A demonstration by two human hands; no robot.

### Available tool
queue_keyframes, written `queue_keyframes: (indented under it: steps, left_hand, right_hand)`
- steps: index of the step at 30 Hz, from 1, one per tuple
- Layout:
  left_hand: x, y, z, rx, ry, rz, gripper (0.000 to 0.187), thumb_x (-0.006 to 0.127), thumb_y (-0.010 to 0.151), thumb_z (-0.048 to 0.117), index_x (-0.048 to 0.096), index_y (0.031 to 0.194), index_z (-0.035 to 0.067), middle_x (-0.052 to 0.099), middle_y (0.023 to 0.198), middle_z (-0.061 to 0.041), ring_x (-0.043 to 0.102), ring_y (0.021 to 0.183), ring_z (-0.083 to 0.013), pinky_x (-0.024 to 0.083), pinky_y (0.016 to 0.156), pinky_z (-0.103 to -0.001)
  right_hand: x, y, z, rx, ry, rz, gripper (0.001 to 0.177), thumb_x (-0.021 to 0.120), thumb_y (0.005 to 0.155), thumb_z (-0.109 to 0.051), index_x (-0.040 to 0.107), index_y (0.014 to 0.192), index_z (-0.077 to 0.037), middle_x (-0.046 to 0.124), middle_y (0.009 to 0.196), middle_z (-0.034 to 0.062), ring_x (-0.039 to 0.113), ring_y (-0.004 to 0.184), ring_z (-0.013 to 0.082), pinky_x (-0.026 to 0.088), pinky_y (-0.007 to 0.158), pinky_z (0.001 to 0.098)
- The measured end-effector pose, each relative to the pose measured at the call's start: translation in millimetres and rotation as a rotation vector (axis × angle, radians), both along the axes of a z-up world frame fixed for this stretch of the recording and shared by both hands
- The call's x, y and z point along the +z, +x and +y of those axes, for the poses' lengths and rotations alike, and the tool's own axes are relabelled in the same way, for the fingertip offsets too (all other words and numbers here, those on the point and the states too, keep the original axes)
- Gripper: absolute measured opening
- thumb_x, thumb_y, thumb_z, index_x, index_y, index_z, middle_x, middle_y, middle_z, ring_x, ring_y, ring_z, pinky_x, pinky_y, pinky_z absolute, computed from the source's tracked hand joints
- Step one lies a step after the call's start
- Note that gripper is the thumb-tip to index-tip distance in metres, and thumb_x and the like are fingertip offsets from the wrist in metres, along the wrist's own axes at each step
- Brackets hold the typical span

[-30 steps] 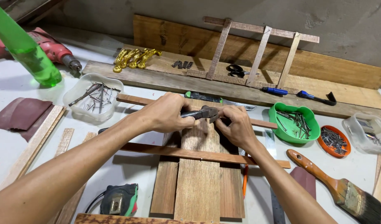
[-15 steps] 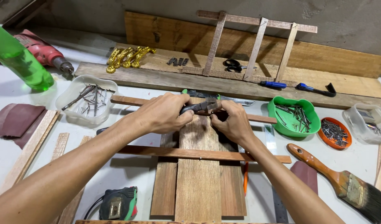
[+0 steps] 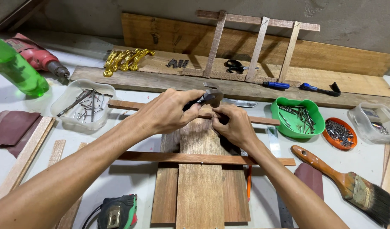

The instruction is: Measure and assemble a wooden frame using small strips of wood, a hammer, and nails.

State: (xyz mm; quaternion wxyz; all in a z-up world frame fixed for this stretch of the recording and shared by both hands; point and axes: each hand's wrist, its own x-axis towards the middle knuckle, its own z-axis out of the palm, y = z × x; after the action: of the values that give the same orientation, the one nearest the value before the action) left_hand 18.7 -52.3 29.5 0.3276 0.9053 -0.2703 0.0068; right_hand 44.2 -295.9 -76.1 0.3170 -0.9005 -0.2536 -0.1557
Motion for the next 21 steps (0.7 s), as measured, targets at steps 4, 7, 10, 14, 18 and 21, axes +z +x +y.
queue_keyframes:
  steps: [4,7,10,14,18,21]
  left_hand:
    - [-3.7,-2.0,-7.8,0.052,0.038,0.103,0.043,0.054,0.095,0.027,0.064,0.135,0.016,0.069,0.058,-0.017,0.062,0.046,-0.0304,0.051,0.050,-0.047]
    - [-18.6,0.0,-10.8,0.052,0.117,0.125,0.041,0.057,0.093,0.030,0.066,0.132,0.021,0.067,0.057,-0.013,0.061,0.045,-0.0242,0.050,0.047,-0.047]
    - [-19.8,0.4,-11.9,0.039,0.089,0.064,0.043,0.060,0.093,0.032,0.063,0.133,0.019,0.067,0.058,-0.011,0.061,0.043,-0.0227,0.051,0.045,-0.044]
    - [-1.6,-4.8,-12.2,0.027,0.079,0.064,0.043,0.054,0.095,0.026,0.063,0.137,0.020,0.068,0.058,-0.017,0.062,0.045,-0.0292,0.052,0.051,-0.047]
    - [-11.6,-10.7,-12.8,0.047,0.134,0.090,0.049,0.062,0.090,0.035,0.061,0.138,0.026,0.070,0.066,-0.018,0.066,0.055,-0.0312,0.054,0.058,-0.050]
    - [-39.7,4.3,-8.4,-0.030,0.028,-0.048,0.041,0.062,0.092,0.032,0.065,0.131,0.017,0.072,0.074,-0.015,0.069,0.058,-0.0306,0.056,0.060,-0.049]
  right_hand:
    - [-0.6,-1.1,0.1,-0.009,0.007,-0.015,0.026,0.076,0.081,-0.013,0.075,0.104,0.000,0.076,0.100,0.0172,0.072,0.094,0.0298,0.057,0.087,0.0397]
    - [5.0,-1.7,2.5,0.037,0.022,0.023,0.024,0.072,0.082,-0.011,0.082,0.103,-0.007,0.079,0.101,0.0140,0.073,0.093,0.0283,0.057,0.086,0.0394]
    - [1.0,0.4,0.2,0.033,-0.023,-0.024,0.027,0.074,0.078,-0.009,0.081,0.104,-0.007,0.078,0.101,0.0155,0.073,0.093,0.0291,0.056,0.088,0.0407]
    - [0.7,-0.7,-0.6,-0.015,0.000,0.042,0.032,0.076,0.079,-0.012,0.075,0.110,-0.005,0.076,0.097,0.0164,0.072,0.091,0.0295,0.056,0.086,0.0408]
    - [3.0,-0.9,1.7,0.067,-0.002,-0.073,0.026,0.072,0.079,-0.008,0.080,0.103,-0.006,0.077,0.101,0.0173,0.072,0.093,0.0315,0.056,0.087,0.0406]
    - [2.4,-2.1,0.9,0.041,-0.019,-0.025,0.027,0.070,0.081,-0.010,0.081,0.104,-0.004,0.078,0.100,0.0172,0.071,0.094,0.0310,0.056,0.090,0.0405]
